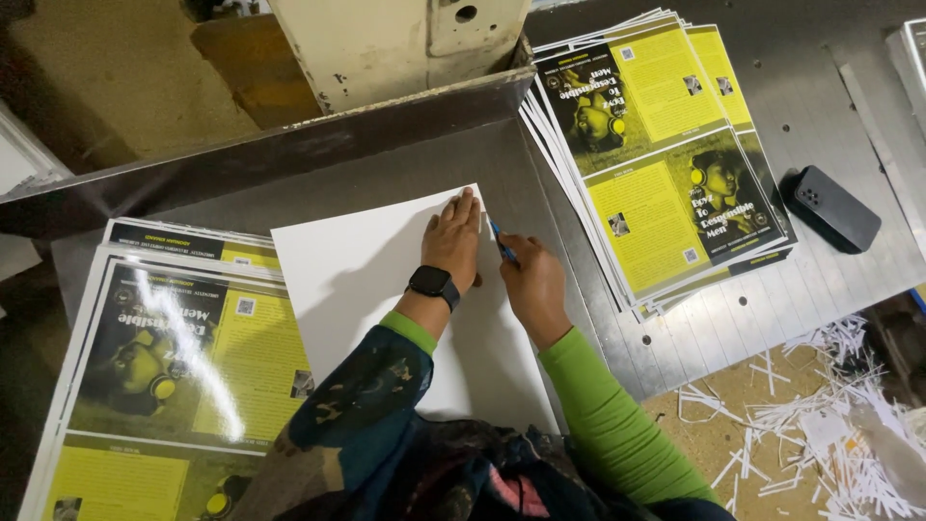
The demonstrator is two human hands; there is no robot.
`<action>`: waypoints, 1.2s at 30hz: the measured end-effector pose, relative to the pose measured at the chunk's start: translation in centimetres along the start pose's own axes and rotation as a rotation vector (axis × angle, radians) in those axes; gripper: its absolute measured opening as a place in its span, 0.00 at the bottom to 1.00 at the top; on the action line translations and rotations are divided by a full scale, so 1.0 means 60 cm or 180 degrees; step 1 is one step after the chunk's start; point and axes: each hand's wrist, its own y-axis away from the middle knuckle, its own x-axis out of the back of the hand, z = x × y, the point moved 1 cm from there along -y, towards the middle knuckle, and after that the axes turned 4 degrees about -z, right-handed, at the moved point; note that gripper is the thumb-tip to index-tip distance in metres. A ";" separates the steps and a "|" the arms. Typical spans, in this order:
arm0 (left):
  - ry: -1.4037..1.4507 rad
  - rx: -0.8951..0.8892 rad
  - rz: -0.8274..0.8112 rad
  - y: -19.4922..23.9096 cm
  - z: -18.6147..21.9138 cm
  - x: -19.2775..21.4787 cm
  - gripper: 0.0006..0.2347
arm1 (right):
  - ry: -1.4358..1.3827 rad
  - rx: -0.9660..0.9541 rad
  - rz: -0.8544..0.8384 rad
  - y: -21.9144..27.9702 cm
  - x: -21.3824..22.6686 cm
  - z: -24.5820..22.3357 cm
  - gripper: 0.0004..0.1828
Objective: Marking white sheets of paper with a pen and organizing stacks of printed flyers on a cutting machine bed.
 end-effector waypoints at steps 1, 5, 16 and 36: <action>-0.0006 0.0035 0.0024 0.003 0.002 0.004 0.40 | 0.0004 0.0009 0.0003 0.004 0.002 0.000 0.20; -0.0058 0.0029 0.0021 0.007 0.007 0.010 0.40 | -0.0060 0.0002 -0.0040 0.025 0.010 0.000 0.20; -0.0121 0.0071 -0.0167 -0.005 0.002 0.002 0.54 | -0.0040 -0.0224 -0.0117 0.092 0.039 -0.002 0.19; -0.0223 0.0219 -0.0380 0.012 0.025 0.035 0.55 | -0.0023 -0.0617 -0.0478 0.216 0.086 0.005 0.19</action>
